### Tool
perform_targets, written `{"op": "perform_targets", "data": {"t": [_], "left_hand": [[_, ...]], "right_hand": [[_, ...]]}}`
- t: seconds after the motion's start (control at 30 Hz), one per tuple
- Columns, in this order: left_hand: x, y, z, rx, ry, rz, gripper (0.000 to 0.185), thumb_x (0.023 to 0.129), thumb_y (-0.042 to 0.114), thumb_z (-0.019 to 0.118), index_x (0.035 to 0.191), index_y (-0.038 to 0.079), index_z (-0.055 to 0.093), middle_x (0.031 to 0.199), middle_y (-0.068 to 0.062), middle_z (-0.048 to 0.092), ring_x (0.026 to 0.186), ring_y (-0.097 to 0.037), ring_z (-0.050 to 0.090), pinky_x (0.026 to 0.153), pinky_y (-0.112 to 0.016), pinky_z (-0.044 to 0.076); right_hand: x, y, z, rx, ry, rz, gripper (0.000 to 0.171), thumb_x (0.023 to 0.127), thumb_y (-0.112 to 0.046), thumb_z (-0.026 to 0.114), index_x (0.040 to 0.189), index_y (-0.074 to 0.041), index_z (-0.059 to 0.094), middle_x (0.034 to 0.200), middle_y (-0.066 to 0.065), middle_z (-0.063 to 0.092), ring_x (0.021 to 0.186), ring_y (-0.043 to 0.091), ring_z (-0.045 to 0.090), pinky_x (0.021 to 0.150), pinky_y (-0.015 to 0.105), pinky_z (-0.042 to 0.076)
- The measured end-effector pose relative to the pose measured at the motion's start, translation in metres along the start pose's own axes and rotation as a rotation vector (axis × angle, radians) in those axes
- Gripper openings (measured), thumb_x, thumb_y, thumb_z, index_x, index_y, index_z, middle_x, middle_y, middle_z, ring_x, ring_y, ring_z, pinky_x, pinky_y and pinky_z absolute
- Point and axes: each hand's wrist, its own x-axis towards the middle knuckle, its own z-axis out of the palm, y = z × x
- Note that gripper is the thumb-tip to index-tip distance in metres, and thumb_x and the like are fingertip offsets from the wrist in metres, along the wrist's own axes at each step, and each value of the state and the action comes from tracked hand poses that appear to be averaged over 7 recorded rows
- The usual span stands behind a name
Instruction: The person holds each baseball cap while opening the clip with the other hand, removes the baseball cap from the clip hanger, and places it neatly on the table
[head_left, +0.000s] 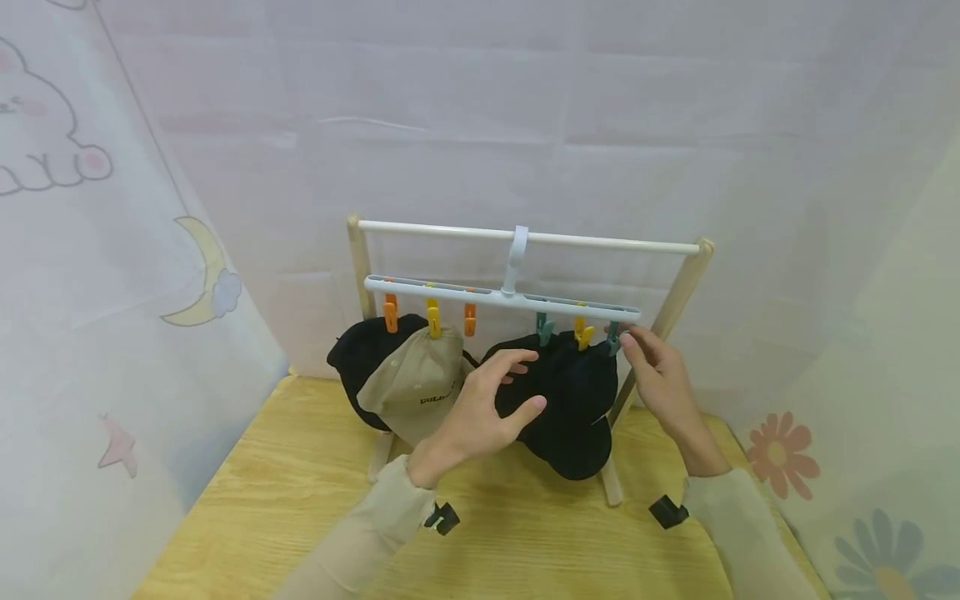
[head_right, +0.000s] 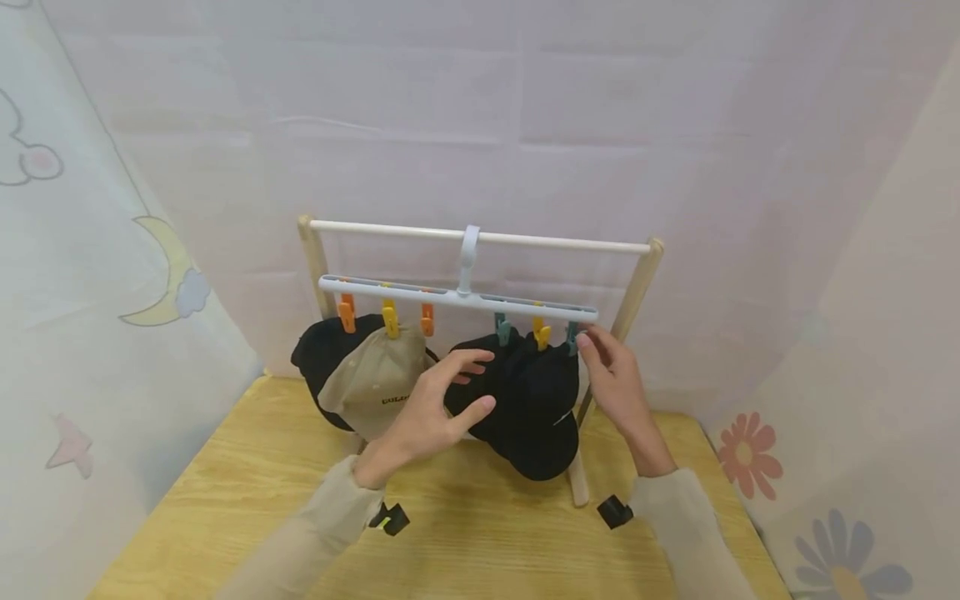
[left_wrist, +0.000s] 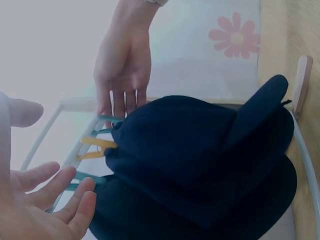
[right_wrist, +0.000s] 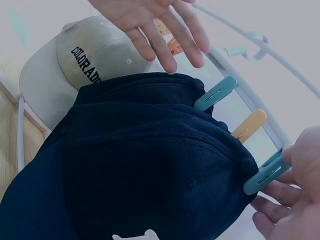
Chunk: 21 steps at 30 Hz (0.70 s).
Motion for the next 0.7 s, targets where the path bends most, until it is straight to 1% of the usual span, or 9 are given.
{"op": "perform_targets", "data": {"t": [0.03, 0.17, 0.23, 0.33, 0.43, 0.53, 0.6, 0.7], "left_hand": [[0.001, 0.0, 0.002, -0.001, -0.008, -0.003, 0.056, 0.101, 0.024, 0.071, 0.15, 0.002, 0.054, 0.151, -0.013, 0.058, 0.129, -0.033, 0.062, 0.105, -0.047, 0.055], [0.006, 0.001, 0.008, -0.002, -0.046, -0.023, 0.057, 0.102, 0.025, 0.071, 0.151, 0.002, 0.053, 0.151, -0.012, 0.058, 0.13, -0.031, 0.062, 0.107, -0.044, 0.055], [0.008, 0.002, 0.012, 0.0, -0.064, -0.032, 0.057, 0.103, 0.026, 0.071, 0.151, 0.002, 0.052, 0.151, -0.012, 0.058, 0.131, -0.03, 0.062, 0.107, -0.042, 0.054], [0.011, 0.005, 0.017, 0.001, -0.087, -0.048, 0.057, 0.104, 0.027, 0.07, 0.152, 0.003, 0.051, 0.153, -0.011, 0.057, 0.133, -0.028, 0.06, 0.109, -0.041, 0.054], [0.014, 0.007, 0.022, 0.0, -0.104, -0.065, 0.058, 0.105, 0.029, 0.069, 0.154, 0.004, 0.05, 0.154, -0.011, 0.056, 0.135, -0.028, 0.059, 0.11, -0.039, 0.053], [0.016, 0.009, 0.027, 0.009, -0.118, -0.079, 0.059, 0.106, 0.031, 0.068, 0.155, 0.005, 0.049, 0.156, -0.01, 0.055, 0.137, -0.026, 0.059, 0.112, -0.035, 0.051], [0.017, 0.01, 0.029, 0.016, -0.124, -0.08, 0.059, 0.106, 0.031, 0.067, 0.156, 0.005, 0.048, 0.156, -0.01, 0.055, 0.138, -0.025, 0.058, 0.113, -0.034, 0.051], [0.017, 0.011, 0.031, 0.021, -0.132, -0.079, 0.06, 0.107, 0.031, 0.066, 0.157, 0.005, 0.047, 0.157, -0.01, 0.054, 0.14, -0.026, 0.057, 0.114, -0.035, 0.05]], "right_hand": [[0.0, 0.001, 0.001, 0.003, 0.0, -0.005, 0.048, 0.116, -0.032, 0.047, 0.15, 0.001, 0.057, 0.147, 0.022, 0.064, 0.139, 0.017, 0.056, 0.104, 0.008, 0.04], [0.002, 0.005, 0.002, 0.027, -0.002, -0.029, 0.046, 0.117, -0.031, 0.045, 0.145, 0.002, 0.06, 0.14, 0.019, 0.069, 0.136, 0.002, 0.055, 0.108, 0.01, 0.04], [0.003, 0.007, 0.003, 0.029, -0.002, -0.043, 0.046, 0.117, -0.031, 0.045, 0.143, 0.003, 0.06, 0.138, 0.018, 0.07, 0.134, -0.003, 0.054, 0.108, 0.01, 0.039], [0.003, 0.007, 0.003, 0.052, -0.005, -0.054, 0.045, 0.117, -0.03, 0.044, 0.141, 0.004, 0.06, 0.135, 0.019, 0.07, 0.131, -0.004, 0.055, 0.108, 0.01, 0.04], [0.002, 0.005, 0.004, 0.076, -0.004, -0.058, 0.043, 0.117, -0.029, 0.044, 0.14, 0.003, 0.061, 0.133, 0.021, 0.07, 0.128, -0.002, 0.058, 0.107, 0.009, 0.042], [0.002, 0.004, 0.003, 0.098, -0.003, -0.059, 0.042, 0.117, -0.028, 0.044, 0.14, 0.003, 0.061, 0.13, 0.013, 0.072, 0.126, -0.001, 0.06, 0.107, 0.009, 0.042], [0.003, 0.005, 0.003, 0.106, -0.01, -0.062, 0.042, 0.117, -0.028, 0.044, 0.14, 0.003, 0.061, 0.13, 0.011, 0.072, 0.125, 0.0, 0.06, 0.107, 0.009, 0.042], [0.002, 0.006, 0.002, 0.106, -0.03, -0.062, 0.043, 0.117, -0.029, 0.042, 0.142, 0.002, 0.06, 0.132, 0.015, 0.07, 0.127, -0.001, 0.059, 0.108, 0.009, 0.042]]}}
